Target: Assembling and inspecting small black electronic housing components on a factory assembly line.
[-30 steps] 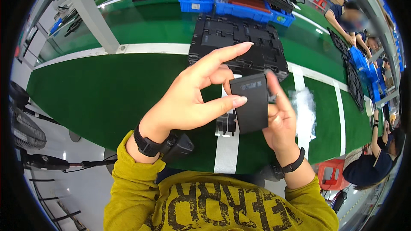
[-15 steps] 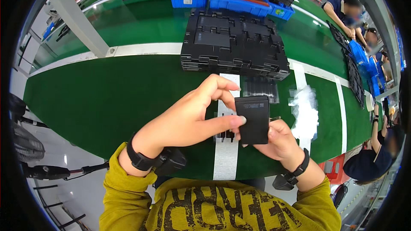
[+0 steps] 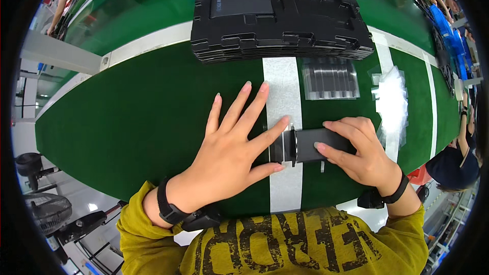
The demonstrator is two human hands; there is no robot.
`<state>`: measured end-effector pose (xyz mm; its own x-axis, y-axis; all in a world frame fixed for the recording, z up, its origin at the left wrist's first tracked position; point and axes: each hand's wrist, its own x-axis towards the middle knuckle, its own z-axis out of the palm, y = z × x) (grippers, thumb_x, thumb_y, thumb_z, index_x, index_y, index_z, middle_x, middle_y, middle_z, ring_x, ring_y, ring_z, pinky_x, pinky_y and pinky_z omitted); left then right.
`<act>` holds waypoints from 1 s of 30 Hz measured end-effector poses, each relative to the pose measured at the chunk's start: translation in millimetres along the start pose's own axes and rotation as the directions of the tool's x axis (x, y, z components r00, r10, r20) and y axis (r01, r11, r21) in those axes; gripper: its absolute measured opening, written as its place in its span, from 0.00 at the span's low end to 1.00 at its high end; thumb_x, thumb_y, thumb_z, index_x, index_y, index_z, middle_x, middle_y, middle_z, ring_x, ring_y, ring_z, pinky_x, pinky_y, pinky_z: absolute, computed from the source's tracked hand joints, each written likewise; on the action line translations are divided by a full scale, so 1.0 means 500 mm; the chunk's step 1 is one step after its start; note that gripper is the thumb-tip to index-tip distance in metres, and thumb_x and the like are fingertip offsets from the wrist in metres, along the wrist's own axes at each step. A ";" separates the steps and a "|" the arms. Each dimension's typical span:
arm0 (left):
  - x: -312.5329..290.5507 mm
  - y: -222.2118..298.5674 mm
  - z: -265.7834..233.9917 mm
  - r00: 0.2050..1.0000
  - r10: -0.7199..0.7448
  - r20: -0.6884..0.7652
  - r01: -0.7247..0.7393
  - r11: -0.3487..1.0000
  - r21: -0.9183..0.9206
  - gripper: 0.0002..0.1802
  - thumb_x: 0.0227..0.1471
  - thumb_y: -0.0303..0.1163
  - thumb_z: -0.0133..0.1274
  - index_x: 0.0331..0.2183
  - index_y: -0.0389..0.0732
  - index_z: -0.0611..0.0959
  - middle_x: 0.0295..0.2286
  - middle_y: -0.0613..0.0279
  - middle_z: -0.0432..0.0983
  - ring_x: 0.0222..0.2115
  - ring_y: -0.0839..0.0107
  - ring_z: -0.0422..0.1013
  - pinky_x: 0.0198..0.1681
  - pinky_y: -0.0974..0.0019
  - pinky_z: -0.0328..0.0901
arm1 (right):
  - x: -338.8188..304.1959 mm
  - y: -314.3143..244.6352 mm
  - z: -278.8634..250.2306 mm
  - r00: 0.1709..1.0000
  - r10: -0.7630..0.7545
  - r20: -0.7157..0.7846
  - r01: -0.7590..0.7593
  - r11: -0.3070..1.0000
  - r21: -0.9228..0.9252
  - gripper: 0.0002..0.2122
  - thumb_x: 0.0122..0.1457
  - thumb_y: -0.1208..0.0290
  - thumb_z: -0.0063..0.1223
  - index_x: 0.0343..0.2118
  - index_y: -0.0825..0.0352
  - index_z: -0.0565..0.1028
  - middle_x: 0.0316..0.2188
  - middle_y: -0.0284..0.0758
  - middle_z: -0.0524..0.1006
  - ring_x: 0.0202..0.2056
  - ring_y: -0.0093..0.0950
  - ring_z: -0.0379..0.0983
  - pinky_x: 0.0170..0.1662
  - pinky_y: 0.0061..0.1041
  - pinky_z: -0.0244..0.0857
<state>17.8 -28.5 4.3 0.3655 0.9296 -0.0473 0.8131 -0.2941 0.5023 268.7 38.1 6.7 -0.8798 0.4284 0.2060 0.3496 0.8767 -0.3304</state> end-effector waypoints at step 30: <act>0.005 -0.003 -0.008 0.994 -0.057 0.092 0.054 0.998 0.031 0.35 0.34 0.46 0.61 0.49 0.53 0.73 0.57 0.46 0.46 0.58 0.47 0.42 0.56 0.41 0.35 | 0.000 0.005 0.016 0.998 -0.061 0.029 0.062 0.997 -0.049 0.16 0.41 0.72 0.50 0.37 0.62 0.77 0.42 0.41 0.69 0.39 0.33 0.66 0.40 0.28 0.62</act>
<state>15.9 -24.7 6.8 0.3590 0.9204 -0.1547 0.8452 -0.2502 0.4723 267.1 38.5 -1.5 -0.9083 0.3680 0.1988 0.3098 0.9113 -0.2712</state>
